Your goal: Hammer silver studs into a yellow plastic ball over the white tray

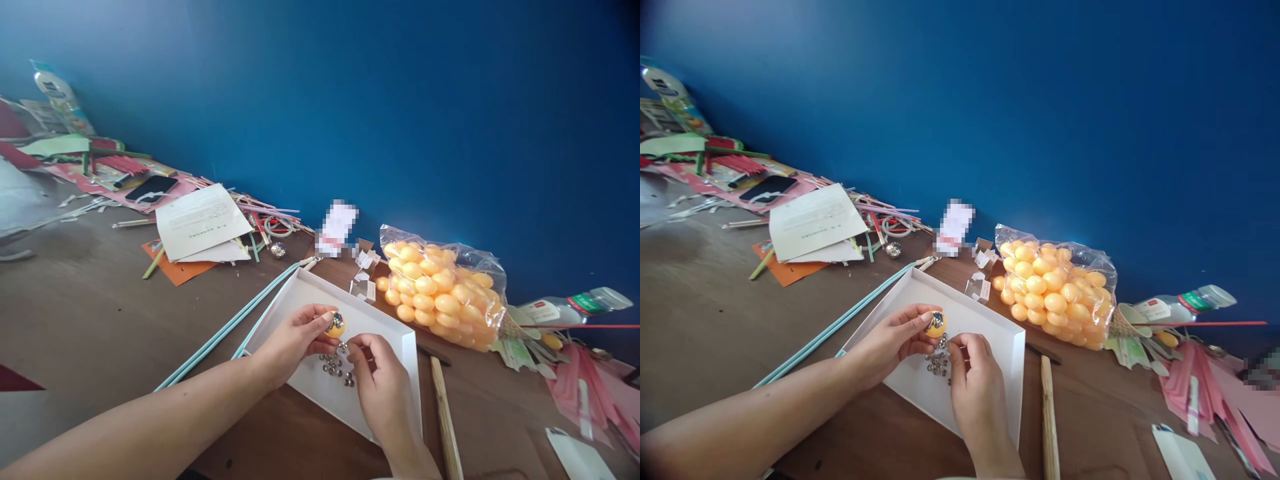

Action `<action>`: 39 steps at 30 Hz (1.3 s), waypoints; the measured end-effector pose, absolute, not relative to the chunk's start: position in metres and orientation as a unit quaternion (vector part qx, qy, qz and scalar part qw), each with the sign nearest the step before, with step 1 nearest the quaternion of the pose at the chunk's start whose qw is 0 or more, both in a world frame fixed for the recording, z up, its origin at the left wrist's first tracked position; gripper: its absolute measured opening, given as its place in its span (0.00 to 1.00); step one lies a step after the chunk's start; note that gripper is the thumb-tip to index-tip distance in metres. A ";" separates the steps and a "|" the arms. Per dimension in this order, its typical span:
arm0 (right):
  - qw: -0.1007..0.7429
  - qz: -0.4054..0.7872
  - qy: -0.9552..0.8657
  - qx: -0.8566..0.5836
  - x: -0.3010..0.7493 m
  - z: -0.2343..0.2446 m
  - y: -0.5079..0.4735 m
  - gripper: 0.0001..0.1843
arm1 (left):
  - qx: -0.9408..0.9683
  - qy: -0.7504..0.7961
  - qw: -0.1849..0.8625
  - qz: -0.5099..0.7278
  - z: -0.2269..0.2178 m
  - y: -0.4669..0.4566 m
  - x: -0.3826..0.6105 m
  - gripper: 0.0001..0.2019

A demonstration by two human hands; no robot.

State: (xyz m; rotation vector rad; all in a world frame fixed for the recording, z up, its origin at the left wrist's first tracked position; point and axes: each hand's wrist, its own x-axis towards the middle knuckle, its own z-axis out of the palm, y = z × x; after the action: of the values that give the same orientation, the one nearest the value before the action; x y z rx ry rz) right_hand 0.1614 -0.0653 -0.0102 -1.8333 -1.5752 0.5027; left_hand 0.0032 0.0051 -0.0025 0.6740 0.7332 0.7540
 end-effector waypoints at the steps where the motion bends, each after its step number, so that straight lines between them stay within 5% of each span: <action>1: 0.358 0.207 -0.598 -0.687 0.160 -0.009 -0.067 0.10 | 0.315 0.337 0.814 0.353 -0.003 0.005 0.003 0.17; 9: 0.492 0.311 -0.518 -0.627 0.144 0.011 -0.079 0.09 | 0.318 0.327 0.817 0.352 -0.008 0.007 0.005 0.18; 28: 0.599 0.501 -0.320 -0.537 0.135 -0.013 -0.067 0.10 | 0.379 0.325 0.799 0.336 0.002 0.002 0.004 0.20; 39: 0.599 0.502 -0.302 -0.547 0.136 -0.017 -0.066 0.12 | 0.403 0.349 0.774 0.341 0.003 0.000 0.004 0.22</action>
State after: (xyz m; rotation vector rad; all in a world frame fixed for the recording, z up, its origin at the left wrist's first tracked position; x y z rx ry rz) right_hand 0.1363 -0.0657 -0.0173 -1.2680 -0.6996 1.1632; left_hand 0.0043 0.0001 0.0027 0.8729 0.7549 0.7380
